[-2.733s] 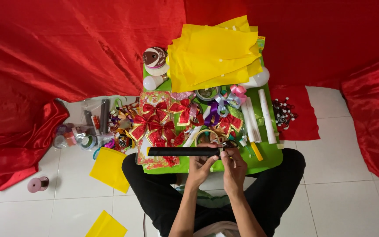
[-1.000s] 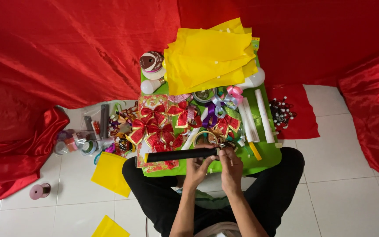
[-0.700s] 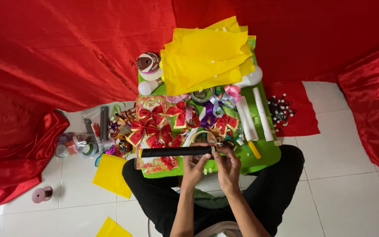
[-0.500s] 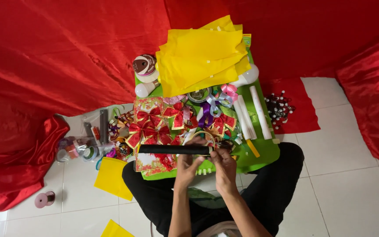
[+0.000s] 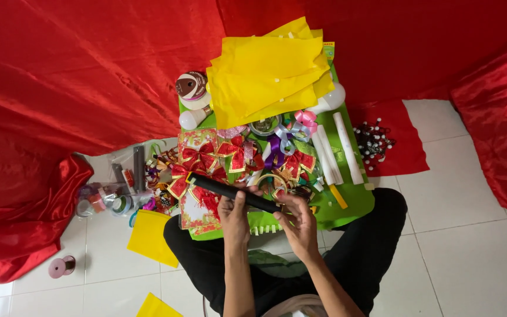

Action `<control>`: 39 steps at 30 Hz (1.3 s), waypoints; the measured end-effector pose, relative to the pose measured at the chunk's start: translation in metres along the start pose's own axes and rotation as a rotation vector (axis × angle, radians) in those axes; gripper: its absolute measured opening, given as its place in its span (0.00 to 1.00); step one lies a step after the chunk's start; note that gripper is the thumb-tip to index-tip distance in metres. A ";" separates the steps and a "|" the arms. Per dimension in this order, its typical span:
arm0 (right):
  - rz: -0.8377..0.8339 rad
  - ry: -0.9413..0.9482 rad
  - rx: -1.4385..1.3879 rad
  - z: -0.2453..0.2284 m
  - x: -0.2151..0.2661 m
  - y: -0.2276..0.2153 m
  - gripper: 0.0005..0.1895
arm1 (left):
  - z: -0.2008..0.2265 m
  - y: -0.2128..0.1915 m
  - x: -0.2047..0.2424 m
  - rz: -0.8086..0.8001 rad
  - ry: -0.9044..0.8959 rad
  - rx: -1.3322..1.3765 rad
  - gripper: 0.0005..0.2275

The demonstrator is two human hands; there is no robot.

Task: The person is preparing the base for a bouquet by wrapping a black tube with tape and organizing decorative ribbons and bows on a small table.

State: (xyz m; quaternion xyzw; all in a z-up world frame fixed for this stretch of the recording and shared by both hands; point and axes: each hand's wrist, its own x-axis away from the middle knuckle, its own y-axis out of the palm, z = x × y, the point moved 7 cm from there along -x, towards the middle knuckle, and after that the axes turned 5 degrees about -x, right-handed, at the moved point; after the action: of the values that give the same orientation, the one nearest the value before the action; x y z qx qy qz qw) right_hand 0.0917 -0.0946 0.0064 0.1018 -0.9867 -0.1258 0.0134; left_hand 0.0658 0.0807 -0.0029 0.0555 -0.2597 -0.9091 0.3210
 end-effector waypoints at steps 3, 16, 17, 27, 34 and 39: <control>0.060 0.036 -0.019 0.027 0.004 -0.012 0.12 | 0.007 0.007 0.002 0.012 -0.004 -0.119 0.11; -0.040 0.347 -0.346 0.043 0.012 -0.006 0.23 | 0.026 0.022 -0.007 -0.105 -0.075 -0.086 0.13; -0.028 0.342 -0.337 0.051 0.012 -0.009 0.22 | 0.027 0.022 -0.008 -0.126 -0.058 -0.076 0.10; -0.068 0.516 -0.412 0.051 0.020 0.001 0.23 | 0.043 0.036 -0.025 -0.190 -0.071 0.081 0.15; -0.135 0.285 -0.247 0.042 0.015 0.002 0.17 | 0.042 0.039 -0.028 -0.231 -0.072 0.144 0.19; -0.256 0.196 0.273 0.029 -0.022 -0.009 0.30 | 0.028 0.017 -0.042 -0.138 -0.108 0.025 0.10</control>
State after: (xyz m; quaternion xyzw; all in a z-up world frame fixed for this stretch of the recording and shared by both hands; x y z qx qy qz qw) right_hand 0.1139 -0.0913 -0.0244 0.2387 -0.9677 0.0188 0.0792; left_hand 0.1010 0.1078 0.0264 0.0281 -0.2837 -0.9274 0.2423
